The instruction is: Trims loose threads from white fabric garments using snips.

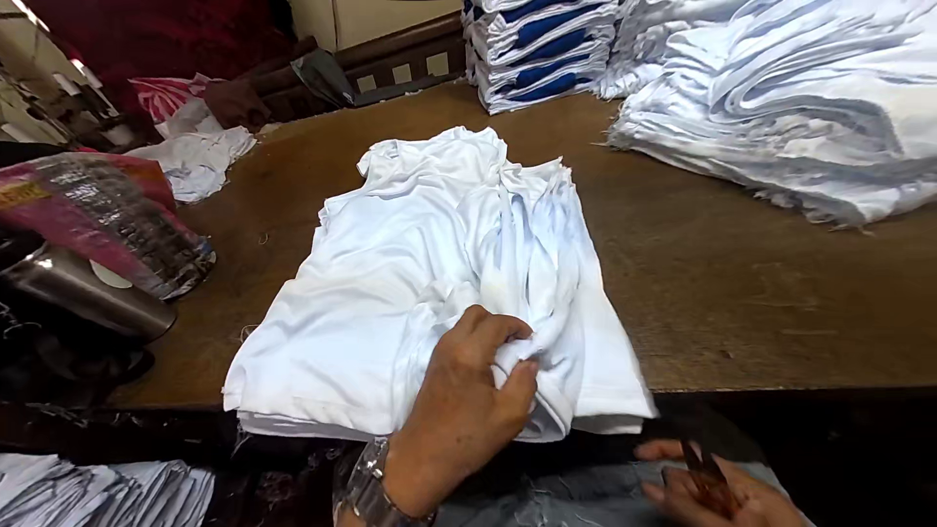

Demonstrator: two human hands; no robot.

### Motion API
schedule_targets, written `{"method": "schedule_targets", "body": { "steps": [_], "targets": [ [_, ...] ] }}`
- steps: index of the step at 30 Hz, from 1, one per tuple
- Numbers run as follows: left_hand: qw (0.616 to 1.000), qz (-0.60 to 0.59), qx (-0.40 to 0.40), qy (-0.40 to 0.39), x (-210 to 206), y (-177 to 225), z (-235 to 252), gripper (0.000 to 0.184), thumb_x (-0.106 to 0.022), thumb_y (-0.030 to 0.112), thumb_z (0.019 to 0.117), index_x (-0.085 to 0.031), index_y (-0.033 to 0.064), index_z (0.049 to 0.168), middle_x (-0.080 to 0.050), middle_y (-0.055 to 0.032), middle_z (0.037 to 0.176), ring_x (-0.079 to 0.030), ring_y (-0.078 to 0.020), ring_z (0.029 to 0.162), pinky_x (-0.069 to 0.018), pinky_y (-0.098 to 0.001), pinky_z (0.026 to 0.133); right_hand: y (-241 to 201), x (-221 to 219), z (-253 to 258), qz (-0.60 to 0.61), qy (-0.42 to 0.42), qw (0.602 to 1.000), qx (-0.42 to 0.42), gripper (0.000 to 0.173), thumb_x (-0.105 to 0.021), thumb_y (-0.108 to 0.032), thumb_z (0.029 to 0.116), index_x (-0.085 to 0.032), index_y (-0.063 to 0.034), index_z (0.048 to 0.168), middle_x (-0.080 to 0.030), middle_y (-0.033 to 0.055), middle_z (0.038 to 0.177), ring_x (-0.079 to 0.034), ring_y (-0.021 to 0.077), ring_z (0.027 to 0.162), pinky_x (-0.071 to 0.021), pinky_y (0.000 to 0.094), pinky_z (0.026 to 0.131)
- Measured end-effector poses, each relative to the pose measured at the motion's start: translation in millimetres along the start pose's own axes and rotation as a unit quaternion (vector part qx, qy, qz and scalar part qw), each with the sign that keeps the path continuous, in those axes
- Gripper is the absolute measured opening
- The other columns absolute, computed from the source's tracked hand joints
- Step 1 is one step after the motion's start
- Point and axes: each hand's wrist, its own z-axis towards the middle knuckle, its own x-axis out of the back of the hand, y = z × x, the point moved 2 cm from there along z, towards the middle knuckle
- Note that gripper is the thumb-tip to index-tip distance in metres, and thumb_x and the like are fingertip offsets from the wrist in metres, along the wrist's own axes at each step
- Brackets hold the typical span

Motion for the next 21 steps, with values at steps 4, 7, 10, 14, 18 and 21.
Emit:
{"method": "schedule_targets", "body": {
  "steps": [4, 7, 10, 14, 18, 21],
  "targets": [
    [0.992, -0.097, 0.065, 0.052, 9, -3, -8, 0.025, -0.078, 0.014, 0.0884, -0.071, 0.0118, 0.112, -0.067, -0.0010, 0.106, -0.068, -0.0118, 0.082, -0.0612, -0.0273, 0.065, 23, -16, 27, 0.142, 0.080, 0.982, -0.091, 0.033, -0.073, 0.004, 0.0795, -0.054, -0.0091, 0.103, -0.053, -0.0060, 0.064, -0.045, 0.0052, 0.046, -0.0376, 0.0222, 0.039],
    [0.987, 0.028, -0.013, 0.161, 20, 8, -27, 0.024, -0.073, 0.014, 0.0896, -0.073, 0.0086, 0.113, -0.067, -0.0027, 0.119, -0.068, -0.0147, 0.104, -0.0630, -0.0310, 0.079, 31, -42, 41, 0.232, 0.085, 0.961, -0.125, 0.023, -0.074, 0.004, 0.0713, -0.058, -0.0091, 0.081, -0.060, -0.0003, 0.065, -0.046, 0.0059, 0.045, -0.0362, 0.0219, 0.038],
    [0.982, -0.054, -0.024, 0.180, 12, 17, -57, 0.009, -0.070, 0.009, 0.0924, -0.074, 0.0063, 0.101, -0.072, -0.0030, 0.101, -0.070, -0.0131, 0.087, -0.0606, -0.0279, 0.070, 39, -51, 46, 0.296, 0.059, 0.948, -0.103, 0.010, -0.070, 0.000, 0.0796, -0.066, -0.0073, 0.085, -0.060, 0.0000, 0.063, -0.045, 0.0041, 0.044, -0.0376, 0.0201, 0.039],
    [0.927, -0.309, 0.213, -0.006, -49, 6, -93, 0.018, -0.069, 0.001, 0.0922, -0.070, -0.0050, 0.109, -0.073, -0.0109, 0.104, -0.070, -0.0127, 0.075, -0.0595, -0.0280, 0.062, 38, -47, 37, 0.305, -0.013, 0.948, -0.090, 0.012, -0.060, -0.006, 0.0927, -0.066, -0.0107, 0.085, -0.060, -0.0033, 0.064, -0.046, 0.0018, 0.045, -0.0383, 0.0181, 0.041],
    [0.852, -0.362, 0.357, -0.122, -107, -17, -102, 0.042, -0.074, 0.013, 0.0903, -0.063, -0.0029, 0.127, -0.073, -0.0080, 0.109, -0.066, -0.0089, 0.071, -0.0547, -0.0245, 0.058, 38, -33, 5, 0.221, -0.129, 0.966, -0.048, 0.010, -0.057, -0.012, 0.1002, -0.065, -0.0139, 0.095, -0.061, -0.0086, 0.072, -0.050, 0.0000, 0.054, -0.0420, 0.0189, 0.048],
    [0.796, -0.474, 0.330, -0.182, -119, -19, -88, 0.039, -0.068, 0.019, 0.0968, -0.064, 0.0003, 0.131, -0.072, -0.0070, 0.117, -0.063, -0.0053, 0.073, -0.0503, -0.0210, 0.060, 37, -27, -12, 0.100, -0.194, 0.976, 0.009, 0.013, -0.058, -0.012, 0.1017, -0.066, -0.0042, 0.095, -0.061, -0.0063, 0.074, -0.053, -0.0001, 0.061, -0.0455, 0.0205, 0.056]
  ]
}}
